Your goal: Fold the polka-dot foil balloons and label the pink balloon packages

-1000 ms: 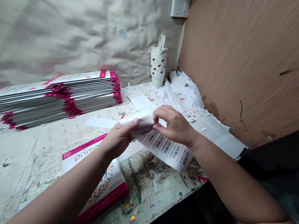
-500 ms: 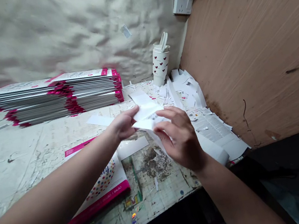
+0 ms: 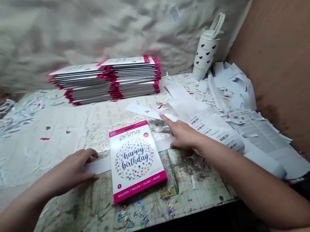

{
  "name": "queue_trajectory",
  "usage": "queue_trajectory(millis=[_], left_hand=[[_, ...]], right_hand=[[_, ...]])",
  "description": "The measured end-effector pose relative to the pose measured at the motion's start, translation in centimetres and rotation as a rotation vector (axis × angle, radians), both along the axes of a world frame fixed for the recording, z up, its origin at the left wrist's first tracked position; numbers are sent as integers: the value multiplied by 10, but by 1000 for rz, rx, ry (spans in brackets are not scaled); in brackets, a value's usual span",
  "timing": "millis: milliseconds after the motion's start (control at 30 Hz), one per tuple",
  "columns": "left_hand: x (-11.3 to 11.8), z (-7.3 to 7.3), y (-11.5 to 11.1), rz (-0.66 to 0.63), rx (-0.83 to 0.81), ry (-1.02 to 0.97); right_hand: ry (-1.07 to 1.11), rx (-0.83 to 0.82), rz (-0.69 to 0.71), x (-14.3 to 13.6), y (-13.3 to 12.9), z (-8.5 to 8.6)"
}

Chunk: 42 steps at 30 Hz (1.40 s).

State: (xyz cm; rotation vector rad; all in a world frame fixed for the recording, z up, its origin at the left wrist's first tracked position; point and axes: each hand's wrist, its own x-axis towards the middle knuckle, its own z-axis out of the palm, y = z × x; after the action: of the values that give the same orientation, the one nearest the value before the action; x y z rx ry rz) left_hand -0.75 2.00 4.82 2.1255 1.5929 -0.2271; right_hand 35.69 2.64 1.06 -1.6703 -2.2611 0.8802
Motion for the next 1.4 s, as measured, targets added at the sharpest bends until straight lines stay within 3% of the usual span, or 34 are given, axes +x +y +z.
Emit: queue_trajectory(millis=[100, 200, 333, 433, 500, 567, 733, 867, 1067, 1233, 1400], left_hand=[[-7, -9, -10, 105, -59, 73], [-12, -6, -11, 146, -109, 66], [-30, 2, -16, 324, -279, -262], [-30, 7, -19, 503, -450, -589], [-15, 8, -16, 580, -498, -780], [12, 7, -11, 577, -527, -908], [76, -7, -1, 448, -581, -918], [88, -16, -2, 472, -566, -935], [95, -29, -1, 538, -555, -896], [97, -30, -1, 552, -537, -870], [101, -28, -3, 563, -482, -867]], right_hand=[[11, -97, -47, -2, 1, 5], [59, -154, -151, -2, -1, 5], [176, -163, -303, -2, -7, 12], [175, 25, -361, -21, -20, 29], [119, 159, -324, -46, -30, 37], [33, 255, -235, -77, -39, 37], [-140, 438, -35, -124, -53, 4], [-16, 412, 103, -121, -63, -10], [20, 191, 203, -99, -60, 1], [34, 273, 235, -78, -58, 0], [36, 285, 319, -79, -62, -13]])
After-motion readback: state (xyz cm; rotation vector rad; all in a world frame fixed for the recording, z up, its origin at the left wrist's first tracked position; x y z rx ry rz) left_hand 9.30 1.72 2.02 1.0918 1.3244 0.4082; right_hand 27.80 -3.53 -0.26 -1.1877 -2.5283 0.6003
